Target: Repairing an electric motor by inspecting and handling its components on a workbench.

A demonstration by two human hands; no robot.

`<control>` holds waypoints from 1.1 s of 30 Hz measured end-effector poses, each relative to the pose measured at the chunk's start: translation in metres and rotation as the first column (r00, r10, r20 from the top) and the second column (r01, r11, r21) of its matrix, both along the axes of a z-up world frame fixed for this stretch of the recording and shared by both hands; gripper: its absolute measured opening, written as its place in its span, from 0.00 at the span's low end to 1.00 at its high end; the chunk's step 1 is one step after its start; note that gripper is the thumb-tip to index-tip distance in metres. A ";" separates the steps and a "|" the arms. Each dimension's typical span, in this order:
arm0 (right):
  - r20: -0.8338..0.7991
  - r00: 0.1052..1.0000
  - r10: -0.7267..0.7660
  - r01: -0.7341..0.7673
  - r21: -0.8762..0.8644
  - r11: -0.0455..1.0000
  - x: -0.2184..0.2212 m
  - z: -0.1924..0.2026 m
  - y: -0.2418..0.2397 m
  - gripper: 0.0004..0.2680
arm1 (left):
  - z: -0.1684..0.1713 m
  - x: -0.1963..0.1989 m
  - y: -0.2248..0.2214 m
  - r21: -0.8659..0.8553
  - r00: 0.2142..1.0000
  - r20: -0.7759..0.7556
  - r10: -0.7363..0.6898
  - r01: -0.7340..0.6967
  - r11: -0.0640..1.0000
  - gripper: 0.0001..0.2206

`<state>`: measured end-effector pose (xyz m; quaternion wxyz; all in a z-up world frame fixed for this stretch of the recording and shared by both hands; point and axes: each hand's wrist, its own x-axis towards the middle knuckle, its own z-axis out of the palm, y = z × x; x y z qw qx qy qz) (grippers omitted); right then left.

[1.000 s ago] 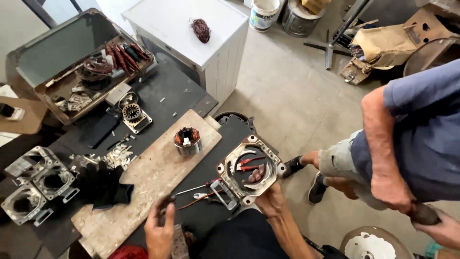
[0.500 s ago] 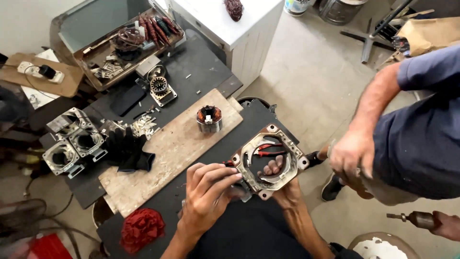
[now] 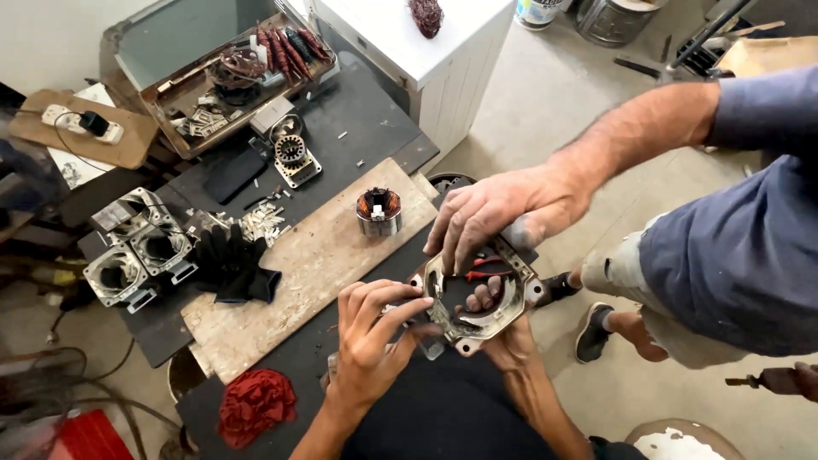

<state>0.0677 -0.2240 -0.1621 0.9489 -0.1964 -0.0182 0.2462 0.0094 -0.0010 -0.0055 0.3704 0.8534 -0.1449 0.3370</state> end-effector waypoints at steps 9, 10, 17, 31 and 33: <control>-0.010 1.000 0.017 -0.017 0.031 0.999 0.006 -0.009 -0.002 0.08 | 0.008 -0.006 -0.006 -0.170 0.977 -0.208 0.046 -0.083 0.982 0.15; -0.008 1.000 0.019 -0.019 0.031 0.999 0.006 -0.007 -0.001 0.08 | 0.009 -0.005 -0.007 -0.170 0.977 -0.206 0.048 -0.084 0.982 0.15; 0.006 0.999 0.047 -0.047 0.063 0.997 0.004 -0.006 0.005 0.13 | 0.008 0.003 -0.011 -0.214 0.909 -0.382 0.165 -0.260 0.942 0.19; -0.043 0.999 0.012 -0.017 -0.104 0.994 0.001 -0.036 0.001 0.07 | 0.012 0.012 0.002 -0.446 0.860 -0.510 0.002 -0.267 0.855 0.12; -0.057 0.998 0.030 -0.034 -0.067 0.997 0.002 -0.024 0.005 0.09 | 0.018 0.011 0.003 -0.408 0.813 -0.583 0.006 -0.299 0.863 0.14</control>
